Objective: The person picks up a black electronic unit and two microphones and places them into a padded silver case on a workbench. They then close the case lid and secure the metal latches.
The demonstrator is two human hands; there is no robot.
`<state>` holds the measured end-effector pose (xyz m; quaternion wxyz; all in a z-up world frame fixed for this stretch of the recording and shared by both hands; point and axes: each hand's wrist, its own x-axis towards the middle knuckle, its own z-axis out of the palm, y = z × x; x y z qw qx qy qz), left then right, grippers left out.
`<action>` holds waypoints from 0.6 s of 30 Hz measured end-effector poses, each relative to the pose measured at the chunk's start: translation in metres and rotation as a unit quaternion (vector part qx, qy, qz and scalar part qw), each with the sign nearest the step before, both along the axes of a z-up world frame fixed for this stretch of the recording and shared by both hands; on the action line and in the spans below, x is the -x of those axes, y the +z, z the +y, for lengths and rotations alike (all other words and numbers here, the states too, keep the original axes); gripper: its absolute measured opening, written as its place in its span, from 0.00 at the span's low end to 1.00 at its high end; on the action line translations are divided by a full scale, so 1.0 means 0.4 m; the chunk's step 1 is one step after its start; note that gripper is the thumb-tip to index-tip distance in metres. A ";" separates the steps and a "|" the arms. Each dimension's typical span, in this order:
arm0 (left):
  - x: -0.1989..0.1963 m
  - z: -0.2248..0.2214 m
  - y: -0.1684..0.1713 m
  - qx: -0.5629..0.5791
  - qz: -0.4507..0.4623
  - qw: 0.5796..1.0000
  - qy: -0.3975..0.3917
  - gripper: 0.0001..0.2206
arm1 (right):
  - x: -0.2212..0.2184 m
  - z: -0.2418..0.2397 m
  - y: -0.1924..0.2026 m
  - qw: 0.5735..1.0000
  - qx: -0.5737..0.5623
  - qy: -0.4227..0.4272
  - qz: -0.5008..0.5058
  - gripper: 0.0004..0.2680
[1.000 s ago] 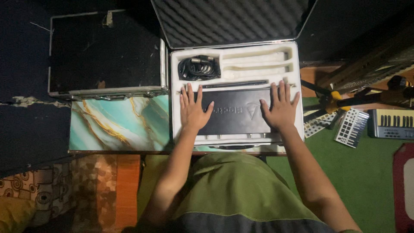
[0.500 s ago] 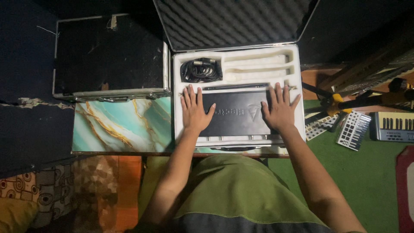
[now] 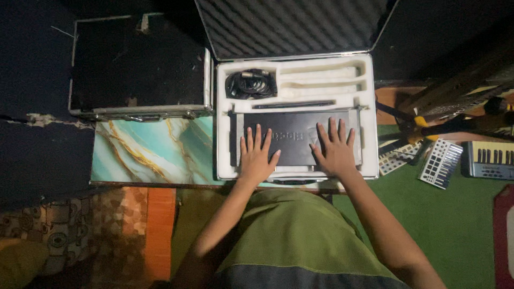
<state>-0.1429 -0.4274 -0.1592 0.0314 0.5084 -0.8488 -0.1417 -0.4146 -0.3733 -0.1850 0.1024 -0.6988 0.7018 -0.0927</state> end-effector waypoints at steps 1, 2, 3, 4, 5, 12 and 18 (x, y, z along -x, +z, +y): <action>-0.007 0.010 0.003 -0.003 0.007 1.000 0.001 0.34 | 0.001 0.016 0.003 1.000 0.001 -0.001 -0.005 0.27; -0.015 0.021 0.008 -0.007 0.013 1.000 0.003 0.33 | 0.001 0.034 0.007 1.000 0.002 -0.002 -0.009 0.27; -0.020 0.025 0.016 -0.007 0.020 1.000 0.005 0.33 | 0.001 0.040 0.009 1.000 0.005 -0.003 -0.014 0.26; -0.019 0.029 0.024 -0.007 0.019 1.000 0.007 0.33 | 0.001 0.042 0.010 1.000 0.008 0.001 -0.017 0.26; -0.015 0.028 0.033 -0.005 0.019 1.000 0.008 0.33 | 0.002 0.041 0.011 1.000 0.013 0.003 -0.020 0.26; 0.013 0.045 0.124 0.005 0.099 0.994 0.050 0.36 | 0.008 0.045 0.109 0.994 0.018 0.014 -0.109 0.27; 0.036 0.127 0.306 0.026 0.349 0.933 0.083 0.25 | -0.003 0.114 0.368 0.950 0.108 0.015 -0.294 0.20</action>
